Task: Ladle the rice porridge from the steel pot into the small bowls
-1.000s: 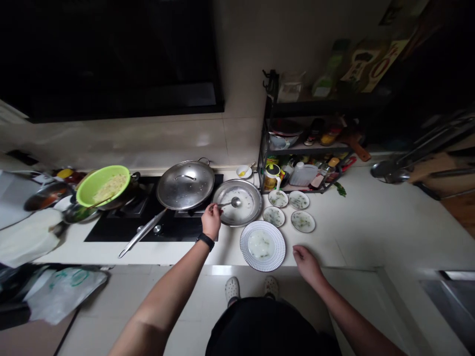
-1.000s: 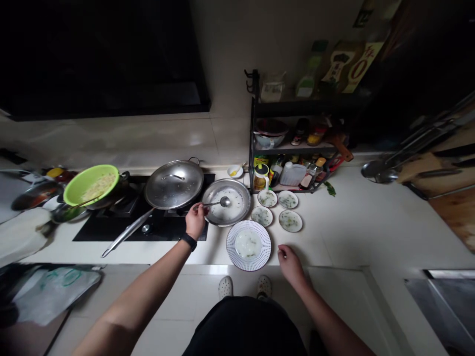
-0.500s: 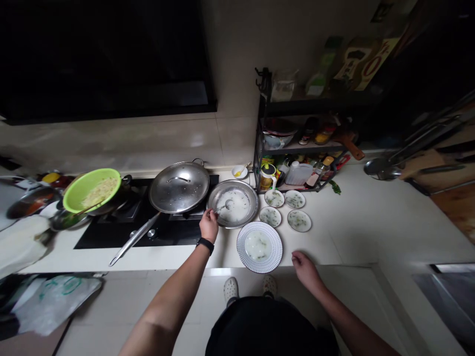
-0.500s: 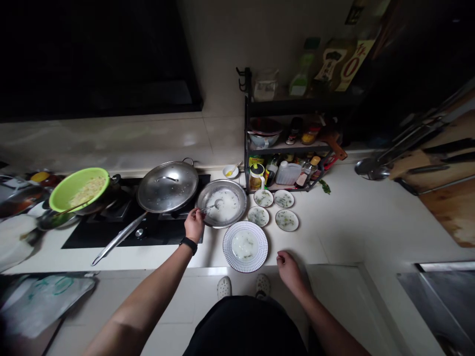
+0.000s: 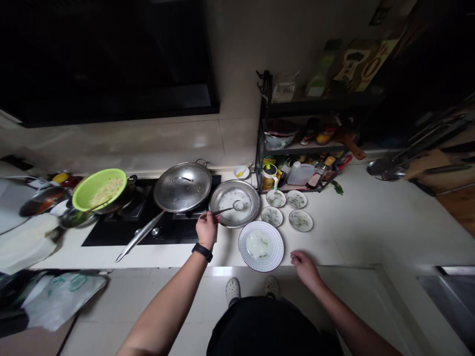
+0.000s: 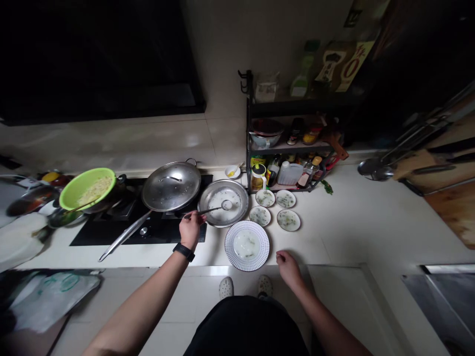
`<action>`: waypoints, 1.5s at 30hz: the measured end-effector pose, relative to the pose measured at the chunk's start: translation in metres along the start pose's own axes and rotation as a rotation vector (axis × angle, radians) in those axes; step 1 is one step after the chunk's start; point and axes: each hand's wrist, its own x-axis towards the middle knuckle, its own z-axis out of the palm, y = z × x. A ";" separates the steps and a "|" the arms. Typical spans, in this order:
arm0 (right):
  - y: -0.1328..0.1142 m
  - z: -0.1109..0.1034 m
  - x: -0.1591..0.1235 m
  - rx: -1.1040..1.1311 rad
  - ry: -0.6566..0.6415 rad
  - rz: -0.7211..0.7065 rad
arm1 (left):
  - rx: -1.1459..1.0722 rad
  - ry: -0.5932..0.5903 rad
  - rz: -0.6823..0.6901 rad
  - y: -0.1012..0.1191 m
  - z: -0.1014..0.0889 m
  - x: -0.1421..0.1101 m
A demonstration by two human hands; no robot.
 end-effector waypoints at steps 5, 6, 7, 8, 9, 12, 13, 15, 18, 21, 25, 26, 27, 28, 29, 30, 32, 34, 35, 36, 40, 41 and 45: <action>-0.008 -0.003 0.000 0.172 -0.048 0.083 | 0.019 -0.091 0.043 0.024 -0.007 -0.027; -0.011 -0.004 0.000 0.195 -0.047 0.088 | 0.027 -0.113 0.046 0.027 -0.009 -0.033; -0.015 -0.006 0.000 0.220 -0.045 0.089 | 0.028 -0.134 0.044 0.030 -0.011 -0.040; -0.019 -0.008 -0.001 0.248 -0.042 0.086 | 0.028 -0.153 0.036 0.032 -0.013 -0.046; -0.023 -0.010 -0.001 0.276 -0.035 0.083 | 0.029 -0.170 0.026 0.033 -0.014 -0.053; -0.035 -0.016 -0.001 0.339 -0.015 0.083 | 0.066 -0.228 0.011 0.030 -0.018 -0.074; -0.038 -0.018 0.000 0.351 -0.013 0.083 | 0.086 -0.248 0.018 0.026 -0.019 -0.081; -0.042 -0.021 -0.001 0.365 -0.015 0.083 | 0.138 -0.283 0.051 0.017 -0.020 -0.095; -0.045 -0.022 -0.002 0.372 -0.023 0.074 | 0.282 -0.360 0.150 0.002 -0.023 -0.114; -0.047 -0.021 -0.004 0.365 -0.048 0.059 | 0.484 -0.502 0.386 -0.011 -0.029 -0.128; -0.058 -0.021 -0.012 0.251 -0.085 -0.076 | 0.728 -0.746 0.904 -0.017 -0.036 -0.138; -0.064 -0.022 -0.017 0.196 -0.090 -0.154 | 0.774 -0.795 1.015 -0.017 -0.037 -0.139; -0.071 -0.024 -0.023 0.134 -0.096 -0.251 | 0.817 -0.833 1.103 -0.016 -0.038 -0.140; -0.080 -0.026 -0.029 0.071 -0.109 -0.359 | 0.855 -0.859 1.170 -0.015 -0.038 -0.142; -0.091 -0.028 -0.037 0.004 -0.132 -0.474 | 0.886 -0.876 1.218 -0.013 -0.038 -0.143; -0.102 -0.031 -0.045 -0.069 -0.165 -0.596 | 0.910 -0.891 1.250 -0.012 -0.038 -0.144; -0.124 -0.033 -0.061 -0.199 -0.238 -0.810 | 0.944 -0.921 1.279 -0.008 -0.037 -0.147; -0.142 -0.031 -0.072 -0.292 -0.306 -0.953 | 0.963 -0.950 1.273 -0.005 -0.036 -0.150; -0.150 -0.029 -0.076 -0.325 -0.311 -0.993 | 0.968 -0.959 1.263 -0.002 -0.035 -0.151; -0.156 -0.026 -0.078 -0.351 -0.308 -1.018 | 0.968 -0.963 1.252 0.000 -0.034 -0.153; -0.171 -0.015 -0.077 -0.394 -0.301 -1.047 | 0.939 -0.943 1.203 0.008 -0.031 -0.155; -0.174 -0.013 -0.075 -0.404 -0.314 -1.062 | 0.931 -0.938 1.188 0.009 -0.030 -0.155; -0.184 -0.007 -0.068 -0.486 -0.324 -1.174 | 0.904 -0.918 1.025 0.017 -0.025 -0.153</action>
